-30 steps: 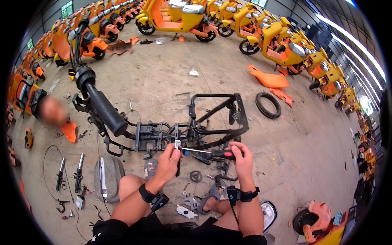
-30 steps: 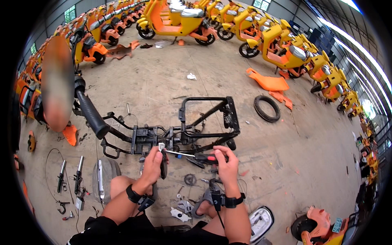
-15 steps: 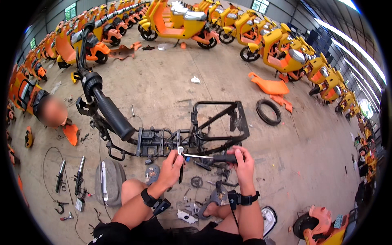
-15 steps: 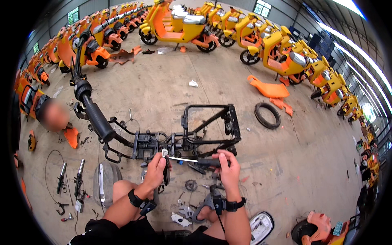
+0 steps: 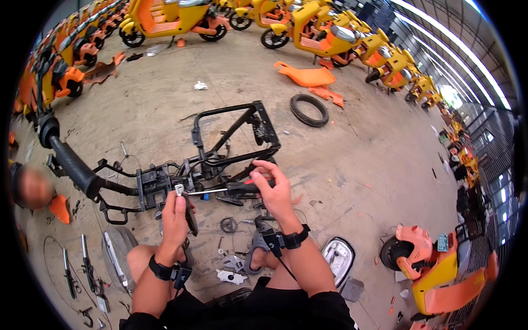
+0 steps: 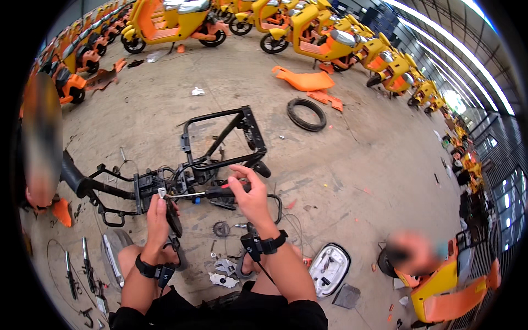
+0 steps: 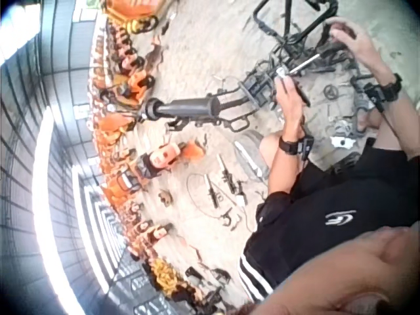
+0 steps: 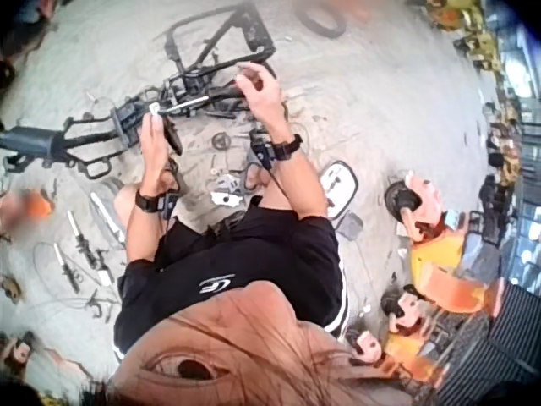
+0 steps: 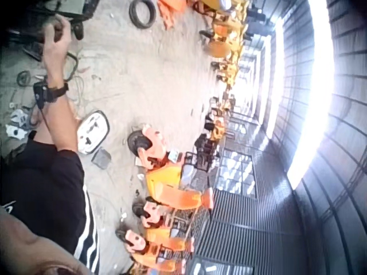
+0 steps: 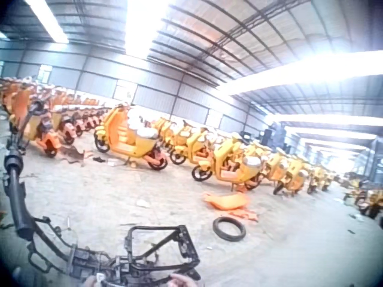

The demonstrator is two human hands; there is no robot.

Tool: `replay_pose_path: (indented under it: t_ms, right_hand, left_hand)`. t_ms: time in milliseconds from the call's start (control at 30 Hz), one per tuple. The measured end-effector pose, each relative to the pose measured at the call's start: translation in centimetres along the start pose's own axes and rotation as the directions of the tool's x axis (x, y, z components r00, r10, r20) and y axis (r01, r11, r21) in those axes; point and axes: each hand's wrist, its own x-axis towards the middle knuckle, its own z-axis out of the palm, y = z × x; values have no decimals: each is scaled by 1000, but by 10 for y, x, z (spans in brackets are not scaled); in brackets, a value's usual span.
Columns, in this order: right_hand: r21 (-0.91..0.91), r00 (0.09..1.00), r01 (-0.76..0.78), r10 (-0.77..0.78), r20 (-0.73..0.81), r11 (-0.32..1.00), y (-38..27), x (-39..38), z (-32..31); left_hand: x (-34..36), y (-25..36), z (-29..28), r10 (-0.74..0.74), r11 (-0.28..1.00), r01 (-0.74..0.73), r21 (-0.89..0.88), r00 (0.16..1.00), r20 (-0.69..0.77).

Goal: The person uses a screwdriver to tighten components on the frame of a motorcycle while holding small metal parts in place by hand.

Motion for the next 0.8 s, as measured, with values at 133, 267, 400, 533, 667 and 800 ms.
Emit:
replay_pose_path:
  t_ms: [133, 267, 400, 533, 667, 800]
  right_hand:
    - [65, 995, 81, -84, 54, 995, 1, -1, -11]
    - [154, 997, -78, 81, -15, 985, 8, 1, 2]
    - [141, 993, -122, 122, 12, 983, 8, 3, -5]
    - [182, 996, 85, -86, -1, 980, 10, 5, -13]
    - [223, 996, -82, 88, -15, 971, 9, 3, -13]
    - [74, 993, -81, 86, -76, 994, 1, 3, -5]
  left_hand:
    - [0, -1, 7, 2, 999, -2, -49, 1000, -3]
    - [-1, -1, 0, -36, 998, 36, -43, 999, -1]
    - [1, -3, 6, -18, 998, 17, -62, 1000, -9]
    - [5, 3, 17, -16, 998, 14, -65, 1000, -25]
    - [3, 1, 13, -23, 999, 24, -45, 1000, 10]
    - [1, 5, 13, -74, 997, 74, -11, 996, -47]
